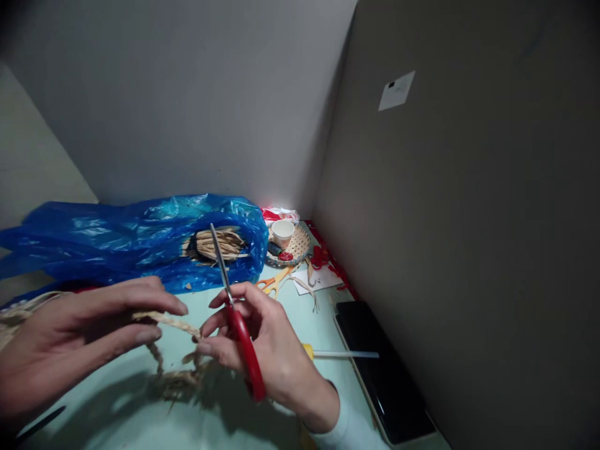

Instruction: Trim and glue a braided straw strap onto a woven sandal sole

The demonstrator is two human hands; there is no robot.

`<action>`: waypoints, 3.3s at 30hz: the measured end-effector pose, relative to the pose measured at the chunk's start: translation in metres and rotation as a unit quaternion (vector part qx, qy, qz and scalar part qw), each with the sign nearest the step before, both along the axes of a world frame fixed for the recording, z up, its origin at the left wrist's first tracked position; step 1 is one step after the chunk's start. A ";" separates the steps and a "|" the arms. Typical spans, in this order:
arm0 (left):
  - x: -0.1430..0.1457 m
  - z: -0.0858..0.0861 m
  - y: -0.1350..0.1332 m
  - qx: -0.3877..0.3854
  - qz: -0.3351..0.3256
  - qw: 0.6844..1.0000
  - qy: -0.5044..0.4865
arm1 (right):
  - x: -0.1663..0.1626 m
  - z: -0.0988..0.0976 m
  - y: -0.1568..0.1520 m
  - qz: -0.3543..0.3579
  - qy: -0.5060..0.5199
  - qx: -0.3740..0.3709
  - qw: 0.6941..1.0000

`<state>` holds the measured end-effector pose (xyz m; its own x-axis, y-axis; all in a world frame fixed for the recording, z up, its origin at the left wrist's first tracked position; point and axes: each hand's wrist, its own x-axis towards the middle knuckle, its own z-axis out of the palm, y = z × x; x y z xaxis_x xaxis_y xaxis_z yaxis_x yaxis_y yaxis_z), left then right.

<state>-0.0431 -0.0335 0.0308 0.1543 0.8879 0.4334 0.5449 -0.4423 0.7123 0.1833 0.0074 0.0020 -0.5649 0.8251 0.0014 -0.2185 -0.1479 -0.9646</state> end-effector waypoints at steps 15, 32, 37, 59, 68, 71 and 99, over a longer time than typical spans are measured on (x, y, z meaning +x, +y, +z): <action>0.001 0.006 0.015 -0.031 0.005 0.991 -0.128 | 0.009 -0.001 0.019 -0.032 -0.095 0.202 0.974; -0.003 -0.013 0.027 -0.106 -0.088 0.947 -0.290 | 0.003 -0.015 0.011 -0.043 -0.161 0.461 0.872; -0.003 -0.027 0.035 -0.112 -0.121 0.924 -0.344 | 0.001 -0.015 0.009 -0.022 -0.153 0.466 0.871; 0.002 -0.024 0.016 0.186 -0.054 0.978 0.070 | -0.029 -0.002 -0.004 -0.077 0.103 0.017 0.992; 0.009 -0.028 0.006 0.190 0.018 0.978 0.088 | -0.035 -0.006 -0.003 -0.127 0.121 -0.017 0.984; 0.021 -0.032 0.008 0.195 0.095 0.976 0.000 | -0.038 -0.009 0.000 -0.147 0.121 -0.021 0.981; 0.056 -0.046 0.009 -0.202 0.090 0.930 -0.292 | -0.023 -0.023 0.020 -0.231 0.041 0.151 0.960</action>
